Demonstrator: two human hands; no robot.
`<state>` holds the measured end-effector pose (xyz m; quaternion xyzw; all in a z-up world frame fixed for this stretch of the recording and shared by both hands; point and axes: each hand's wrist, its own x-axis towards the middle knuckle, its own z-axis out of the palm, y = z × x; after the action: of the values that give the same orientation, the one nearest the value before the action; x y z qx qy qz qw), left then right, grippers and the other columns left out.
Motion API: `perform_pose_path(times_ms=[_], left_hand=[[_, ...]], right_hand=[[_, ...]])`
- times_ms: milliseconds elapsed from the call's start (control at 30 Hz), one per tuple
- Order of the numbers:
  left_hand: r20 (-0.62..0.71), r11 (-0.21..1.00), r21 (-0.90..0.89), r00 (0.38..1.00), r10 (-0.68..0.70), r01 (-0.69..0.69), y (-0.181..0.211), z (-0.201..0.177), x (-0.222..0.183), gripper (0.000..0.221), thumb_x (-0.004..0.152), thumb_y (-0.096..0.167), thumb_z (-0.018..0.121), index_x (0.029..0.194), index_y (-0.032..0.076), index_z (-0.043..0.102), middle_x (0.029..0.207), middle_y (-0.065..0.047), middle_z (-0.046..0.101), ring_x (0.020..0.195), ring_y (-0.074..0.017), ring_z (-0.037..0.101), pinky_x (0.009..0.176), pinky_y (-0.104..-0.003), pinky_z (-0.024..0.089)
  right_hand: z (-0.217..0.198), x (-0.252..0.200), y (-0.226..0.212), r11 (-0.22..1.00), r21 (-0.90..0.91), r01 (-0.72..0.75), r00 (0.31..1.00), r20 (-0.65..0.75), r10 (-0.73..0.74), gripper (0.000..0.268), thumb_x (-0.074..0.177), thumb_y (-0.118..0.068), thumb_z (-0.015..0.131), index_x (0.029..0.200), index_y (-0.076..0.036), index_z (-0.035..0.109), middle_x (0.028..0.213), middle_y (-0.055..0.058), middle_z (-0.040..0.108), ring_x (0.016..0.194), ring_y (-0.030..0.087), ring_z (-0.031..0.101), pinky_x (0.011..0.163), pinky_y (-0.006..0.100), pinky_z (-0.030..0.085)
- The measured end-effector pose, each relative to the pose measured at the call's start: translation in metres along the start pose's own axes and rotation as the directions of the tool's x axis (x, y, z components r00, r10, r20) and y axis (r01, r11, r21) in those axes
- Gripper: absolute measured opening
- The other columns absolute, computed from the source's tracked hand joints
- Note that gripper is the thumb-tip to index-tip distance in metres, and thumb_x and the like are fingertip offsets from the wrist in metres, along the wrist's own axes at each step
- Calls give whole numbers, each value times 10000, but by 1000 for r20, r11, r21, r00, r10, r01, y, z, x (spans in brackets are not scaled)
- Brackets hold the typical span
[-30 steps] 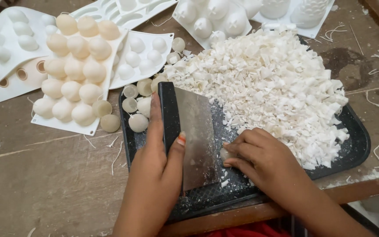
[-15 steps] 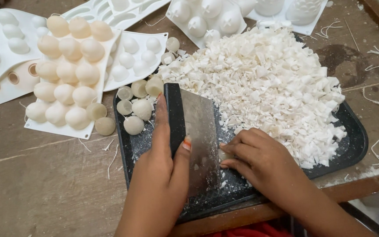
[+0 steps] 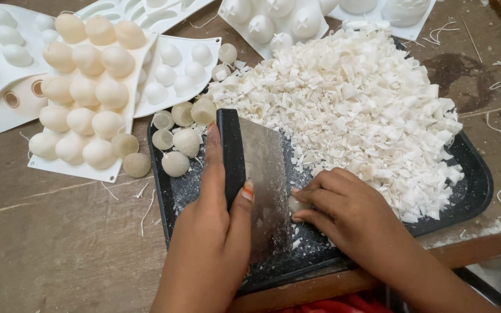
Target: Scraping and shaving wax pieces using a bench scraper in a production area.
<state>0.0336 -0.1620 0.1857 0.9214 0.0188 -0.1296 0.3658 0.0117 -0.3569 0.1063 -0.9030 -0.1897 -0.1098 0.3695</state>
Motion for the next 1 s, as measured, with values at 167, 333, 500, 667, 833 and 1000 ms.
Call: perform_pose_path(times_ms=[167, 333, 500, 667, 833, 1000], left_hand=[[-35, 991, -57, 992, 123, -125, -21, 9, 3, 802, 995, 230, 549, 1671, 130, 130, 764, -242, 725, 741, -427, 734, 644, -473, 540], [2, 990, -98, 994, 105, -105, 2, -2, 5, 815, 985, 211, 530, 1693, 139, 132, 728, -215, 718, 707, -399, 749, 634, -459, 550], [49, 993, 86, 996, 72, -76, 5, 7, 9, 826, 990, 222, 532, 1691, 128, 105, 680, -226, 703, 668, -440, 706, 615, -517, 519], [111, 978, 134, 983, 145, -160, 11, 9, 17, 841, 982, 196, 518, 1674, 62, 60, 662, -212, 699, 620, -427, 699, 586, -531, 517], [163, 978, 136, 977, 134, -157, 17, 9, 24, 846, 986, 180, 503, 1668, 55, 18, 645, -201, 700, 587, -416, 695, 573, -525, 518], [178, 972, 143, 971, 158, -184, 14, 19, 28, 856, 984, 182, 513, 1663, 35, 13, 668, -207, 697, 593, -419, 691, 560, -532, 520]], right_hand=[[0, 0, -1, 1000, -3, -12, 1000, 3, 12, 273, 742, -166, 827, 974, -37, 764, 866, 62, 672, 844, 241, 658, 715, 365, 527], [1, -1, 1, 1000, -15, -13, 1000, 18, 13, 262, 747, -154, 821, 977, -39, 766, 853, 63, 664, 824, 241, 653, 697, 360, 530], [1, 1, -1, 999, -45, -3, 1000, 24, 4, 289, 740, -154, 817, 994, -28, 761, 854, 69, 659, 819, 253, 652, 688, 374, 525], [0, 2, 1, 999, -46, -4, 1000, 8, 4, 279, 750, -163, 813, 989, -33, 756, 856, 72, 656, 825, 270, 651, 682, 381, 523], [2, 1, 4, 999, -30, -29, 999, 35, 31, 242, 747, -174, 818, 937, -41, 748, 855, 69, 661, 819, 264, 659, 677, 377, 527], [3, 2, 5, 999, -16, -49, 998, 25, 49, 256, 734, -174, 824, 935, -39, 742, 856, 70, 662, 813, 262, 664, 669, 373, 529]])
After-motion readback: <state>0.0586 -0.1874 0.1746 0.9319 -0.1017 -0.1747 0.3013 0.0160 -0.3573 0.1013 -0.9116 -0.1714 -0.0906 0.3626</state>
